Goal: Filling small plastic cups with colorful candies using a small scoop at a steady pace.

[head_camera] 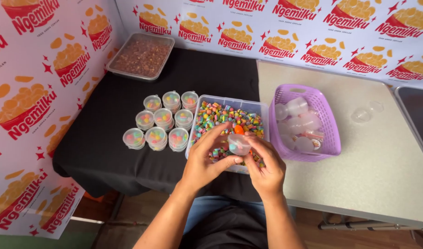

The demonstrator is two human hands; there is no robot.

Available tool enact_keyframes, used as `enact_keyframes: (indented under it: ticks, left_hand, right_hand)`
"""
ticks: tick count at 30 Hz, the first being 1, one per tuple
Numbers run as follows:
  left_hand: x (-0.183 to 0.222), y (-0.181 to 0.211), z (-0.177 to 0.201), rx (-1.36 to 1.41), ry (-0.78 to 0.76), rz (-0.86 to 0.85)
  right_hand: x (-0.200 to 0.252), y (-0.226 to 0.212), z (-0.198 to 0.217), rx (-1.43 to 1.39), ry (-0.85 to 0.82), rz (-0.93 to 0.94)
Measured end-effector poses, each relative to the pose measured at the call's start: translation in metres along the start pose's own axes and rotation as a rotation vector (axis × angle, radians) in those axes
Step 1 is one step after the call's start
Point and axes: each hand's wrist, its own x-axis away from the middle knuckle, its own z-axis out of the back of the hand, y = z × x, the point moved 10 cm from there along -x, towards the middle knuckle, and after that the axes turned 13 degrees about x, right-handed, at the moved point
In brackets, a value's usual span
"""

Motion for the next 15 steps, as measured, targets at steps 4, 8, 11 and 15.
enact_keyframes:
  ticks: [4, 8, 11, 15]
  left_hand:
    - [0.006, -0.004, 0.0, -0.032, 0.037, 0.017]
    - [0.002, 0.01, -0.003, -0.061, 0.012, -0.039]
    - [0.005, 0.004, -0.003, -0.098, -0.029, -0.029]
    - [0.003, 0.018, -0.007, -0.105, -0.071, -0.118]
  right_hand:
    - [0.004, 0.004, -0.001, -0.012, -0.028, -0.007]
    - [0.019, 0.017, -0.009, -0.196, -0.027, -0.102]
    - [0.023, 0.026, -0.01, -0.281, -0.026, -0.165]
    - [0.016, 0.013, -0.005, -0.194, -0.037, -0.074]
